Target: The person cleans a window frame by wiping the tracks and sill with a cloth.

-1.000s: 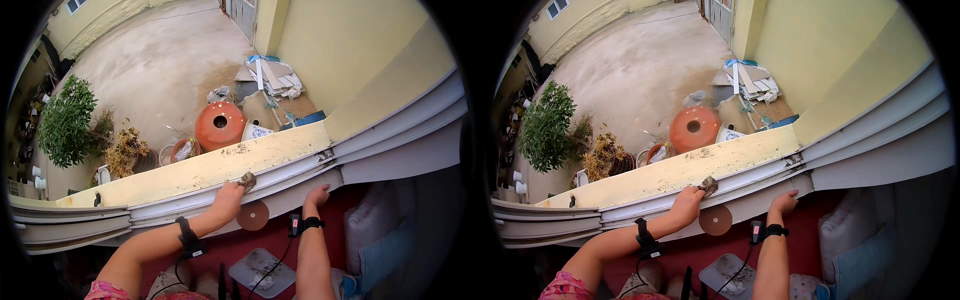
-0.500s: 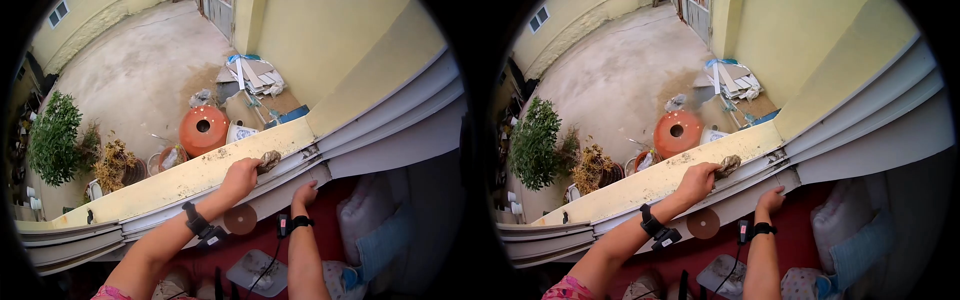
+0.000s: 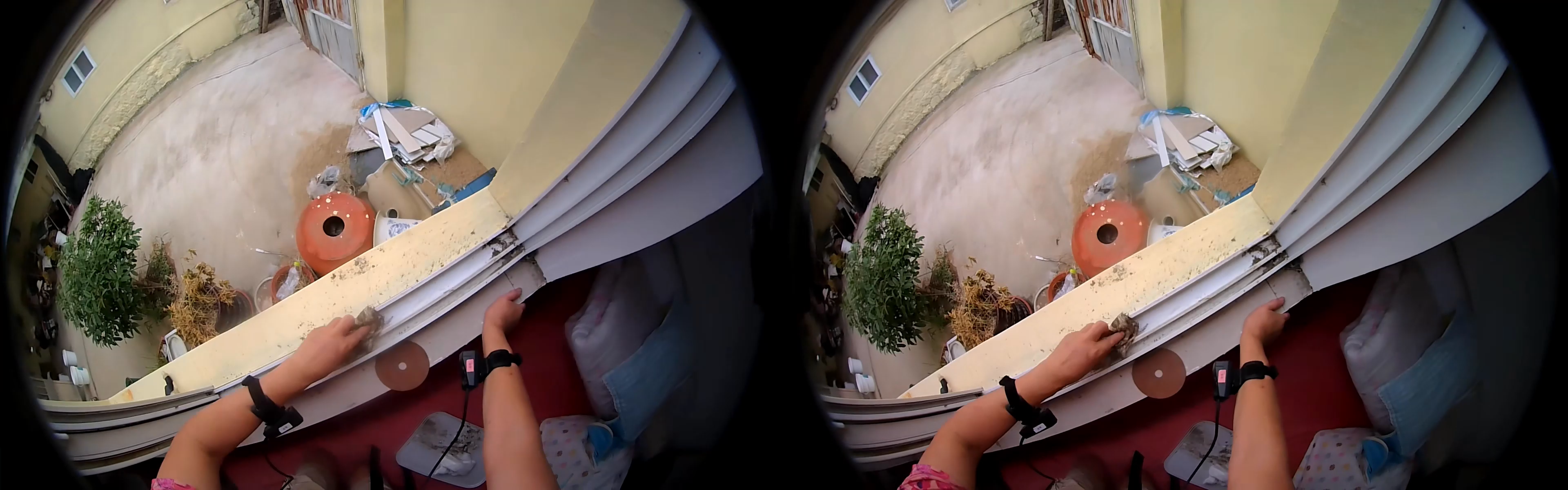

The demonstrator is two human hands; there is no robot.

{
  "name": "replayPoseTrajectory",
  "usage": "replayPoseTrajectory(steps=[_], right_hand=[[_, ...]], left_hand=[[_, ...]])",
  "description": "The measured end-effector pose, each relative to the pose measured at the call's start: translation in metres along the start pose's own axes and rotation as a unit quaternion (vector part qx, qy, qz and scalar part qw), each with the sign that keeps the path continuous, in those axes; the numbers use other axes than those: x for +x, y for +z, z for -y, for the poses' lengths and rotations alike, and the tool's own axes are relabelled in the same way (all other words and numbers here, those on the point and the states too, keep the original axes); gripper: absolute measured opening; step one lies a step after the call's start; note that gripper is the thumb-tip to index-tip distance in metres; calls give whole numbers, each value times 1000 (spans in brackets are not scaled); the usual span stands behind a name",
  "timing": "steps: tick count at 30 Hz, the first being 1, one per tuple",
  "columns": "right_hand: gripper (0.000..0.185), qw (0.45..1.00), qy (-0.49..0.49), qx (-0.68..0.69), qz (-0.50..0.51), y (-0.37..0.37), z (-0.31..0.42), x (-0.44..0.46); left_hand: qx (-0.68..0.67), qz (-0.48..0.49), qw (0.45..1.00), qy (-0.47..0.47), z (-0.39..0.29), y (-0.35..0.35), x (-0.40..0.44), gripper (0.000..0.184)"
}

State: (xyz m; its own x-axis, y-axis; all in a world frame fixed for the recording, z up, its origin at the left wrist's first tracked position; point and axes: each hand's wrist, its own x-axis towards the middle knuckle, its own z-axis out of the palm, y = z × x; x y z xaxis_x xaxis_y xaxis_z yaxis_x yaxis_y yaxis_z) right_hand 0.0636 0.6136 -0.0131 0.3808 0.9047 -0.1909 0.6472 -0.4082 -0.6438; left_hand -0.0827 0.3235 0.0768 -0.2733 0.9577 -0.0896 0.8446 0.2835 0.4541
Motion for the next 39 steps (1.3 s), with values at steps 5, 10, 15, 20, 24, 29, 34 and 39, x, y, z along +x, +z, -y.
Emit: replayPoseTrajectory(steps=[5,10,15,20,24,29,34,39], right_hand=[[65,1000,6,9,-3,2,-1,3],[64,1000,6,-14,17,-4,2,-2],[67,999,19,-21,30,-12,9,-6],[61,1000,10,-3,14,-1,1,-1],[61,1000,5,15,7,-1,4,-1],[63,1000,11,2,22,-2,1,-1],[64,1000,8,16,18,0,0,-1],[64,999,21,38,33,-7,7,-6]], left_hand=[[120,32,985,117,8,-8,28,36],[49,-26,983,174,-5,16,100,24],[-3,-35,976,214,-7,27,134,3],[-3,31,982,188,25,16,48,5],[24,73,981,181,31,-5,17,5],[1,16,981,193,15,10,67,5],[29,-18,981,190,0,23,97,6],[16,64,978,198,28,1,30,5]])
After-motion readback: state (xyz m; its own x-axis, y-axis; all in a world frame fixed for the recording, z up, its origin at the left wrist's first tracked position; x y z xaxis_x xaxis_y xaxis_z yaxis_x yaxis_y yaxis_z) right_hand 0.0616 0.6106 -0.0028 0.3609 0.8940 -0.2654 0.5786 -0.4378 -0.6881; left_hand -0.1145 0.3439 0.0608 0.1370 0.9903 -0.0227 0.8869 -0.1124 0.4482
